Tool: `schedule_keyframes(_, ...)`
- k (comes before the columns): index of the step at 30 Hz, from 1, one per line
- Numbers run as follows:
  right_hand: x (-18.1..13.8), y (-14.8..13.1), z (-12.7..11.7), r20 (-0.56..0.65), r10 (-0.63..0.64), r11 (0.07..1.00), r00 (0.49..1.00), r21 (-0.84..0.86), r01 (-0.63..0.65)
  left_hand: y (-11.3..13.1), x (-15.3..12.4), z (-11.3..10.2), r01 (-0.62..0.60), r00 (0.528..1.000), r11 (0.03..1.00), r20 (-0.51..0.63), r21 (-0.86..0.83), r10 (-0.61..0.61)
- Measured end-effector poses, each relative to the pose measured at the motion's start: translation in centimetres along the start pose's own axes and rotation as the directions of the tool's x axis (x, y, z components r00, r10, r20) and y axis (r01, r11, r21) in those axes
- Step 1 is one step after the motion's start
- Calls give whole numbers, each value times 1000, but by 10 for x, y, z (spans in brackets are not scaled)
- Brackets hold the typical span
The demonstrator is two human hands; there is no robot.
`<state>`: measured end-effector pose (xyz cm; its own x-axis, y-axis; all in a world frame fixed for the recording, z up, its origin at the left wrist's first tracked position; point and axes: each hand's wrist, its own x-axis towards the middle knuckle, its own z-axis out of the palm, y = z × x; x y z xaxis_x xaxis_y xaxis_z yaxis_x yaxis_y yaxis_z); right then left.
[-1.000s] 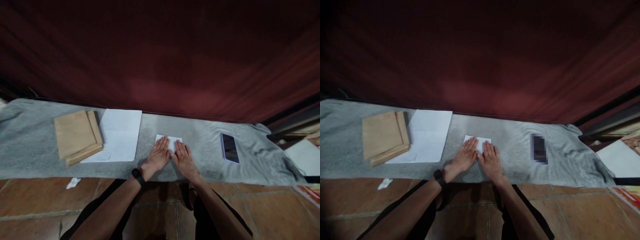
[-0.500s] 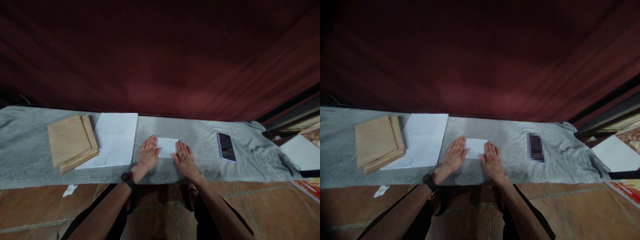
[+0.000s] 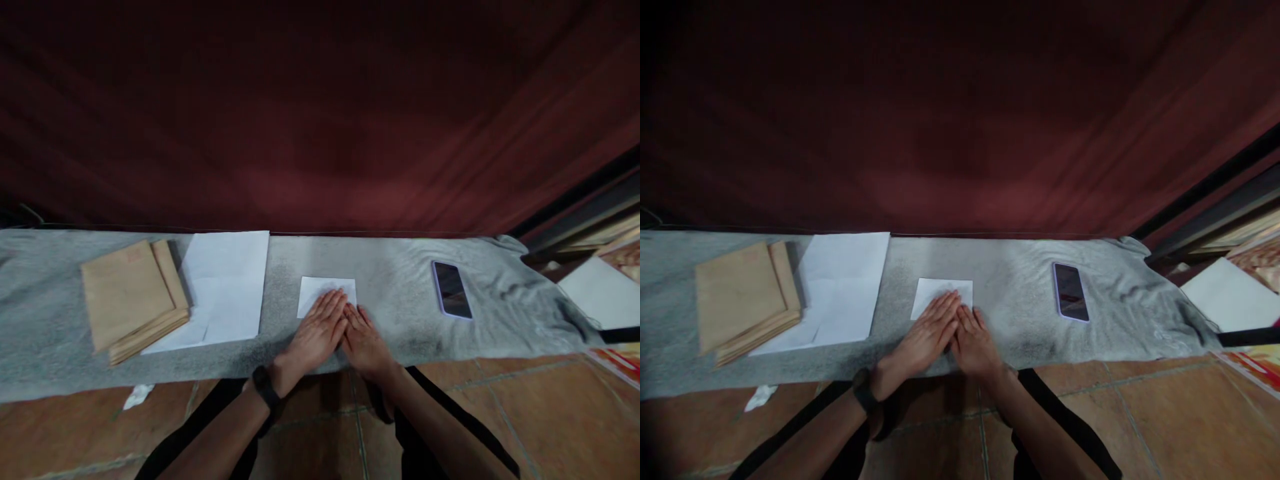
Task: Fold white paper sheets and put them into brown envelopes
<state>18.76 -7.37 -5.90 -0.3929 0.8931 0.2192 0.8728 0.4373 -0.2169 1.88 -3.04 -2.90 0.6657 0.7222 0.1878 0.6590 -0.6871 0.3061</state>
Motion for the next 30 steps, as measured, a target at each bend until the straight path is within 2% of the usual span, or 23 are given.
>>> schedule_keyframes(2, -9, -11, 7, -17, -29, 999, 999, -23, 28, 9, 1, 0, -95, 995, 995, 41, -31, 96)
schedule_keyframes(4, -16, -18, 11, -56, -12, 999, 998, -33, 10, 12, 3, 0, -137, 988, 989, 70, -57, 141)
schedule_keyframes(7, -21, -22, 10, -94, -18, 1000, 995, -2, 18, 8, 11, 0, -124, 988, 990, 80, -73, 130)
schedule_keyframes(12, -22, -21, 3, -75, 13, 1000, 997, 29, -11, -6, 30, 11, -89, 991, 996, 98, -31, 92)
schedule_keyframes(16, -20, -22, 1, -79, 24, 999, 997, 24, -22, -18, 41, 22, -1, 998, 999, 57, 52, -2)
schedule_keyframes(20, -20, -22, -2, -69, 19, 1000, 997, 25, -18, -29, 44, 23, 84, 996, 989, 2, 125, -85)
schedule_keyframes(25, -15, -17, -8, -38, 6, 1000, 999, 30, -4, -39, 37, 12, 218, 976, 956, -35, 198, -216)
schedule_keyframes(30, -3, -7, -11, -21, 40, 999, 999, 12, -39, -47, 21, -9, 403, 914, 893, -132, 199, -383)
